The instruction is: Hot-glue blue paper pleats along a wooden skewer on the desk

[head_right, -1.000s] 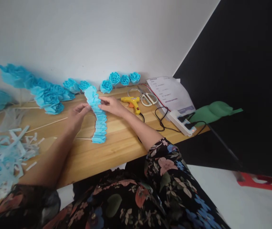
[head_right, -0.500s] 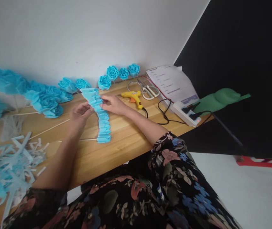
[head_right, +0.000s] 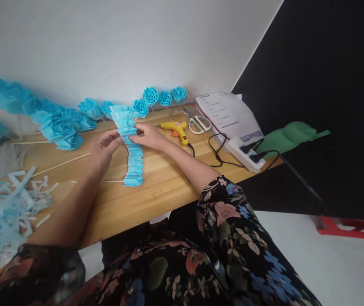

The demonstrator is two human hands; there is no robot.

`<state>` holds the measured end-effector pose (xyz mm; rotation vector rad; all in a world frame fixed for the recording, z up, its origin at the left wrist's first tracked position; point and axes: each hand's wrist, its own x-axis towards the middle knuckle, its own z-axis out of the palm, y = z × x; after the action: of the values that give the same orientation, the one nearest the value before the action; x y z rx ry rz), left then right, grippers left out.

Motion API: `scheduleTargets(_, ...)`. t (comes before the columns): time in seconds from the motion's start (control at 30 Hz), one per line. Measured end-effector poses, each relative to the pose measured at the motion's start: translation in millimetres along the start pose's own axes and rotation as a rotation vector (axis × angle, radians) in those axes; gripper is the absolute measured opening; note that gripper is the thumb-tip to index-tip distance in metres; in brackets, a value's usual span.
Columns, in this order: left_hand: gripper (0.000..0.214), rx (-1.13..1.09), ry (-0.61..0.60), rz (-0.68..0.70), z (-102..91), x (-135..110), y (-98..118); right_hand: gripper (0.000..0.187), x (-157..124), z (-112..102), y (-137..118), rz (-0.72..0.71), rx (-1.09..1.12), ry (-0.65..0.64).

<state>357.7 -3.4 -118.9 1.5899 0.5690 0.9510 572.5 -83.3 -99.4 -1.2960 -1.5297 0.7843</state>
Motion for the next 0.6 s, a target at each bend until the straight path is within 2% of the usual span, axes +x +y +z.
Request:
scheduleTargets(0.1, 0.042, 0.048, 0.006, 0.02, -2.2, 2.2, -0.2, 0.024, 1.9, 1.7, -0.8, 0.0, 0.0, -0.012)
scheduleTargets(0.2, 0.03, 0.106, 0.023, 0.061, -2.9, 4.7, -1.2, 0.02, 3.4, 4.4, -0.2, 0.001, -0.012, 0.01)
scheduleTargets(0.27, 0.024, 0.106, 0.029, 0.077, -2.6, 5.7, -1.7, 0.024, 4.3, 6.0, 0.9, -0.008, -0.009, 0.027)
scheduleTargets(0.37, 0.021, 0.037, 0.045, 0.057, -3.1, 7.1, -2.9, 0.037, 6.2, 6.3, 3.4, -0.019, 0.104, 0.014)
scheduleTargets(0.43, 0.02, 0.005, 0.082, 0.039, -4.6, 8.7, -4.5, 0.038, 7.9, 5.0, 5.5, 0.007, 0.222, -0.001)
scheduleTargets(0.6, 0.03, -0.046, 0.179, 0.026, -7.8, 12.6, -8.6, 0.047, 12.3, 4.3, 10.4, 0.044, 0.356, -0.012)
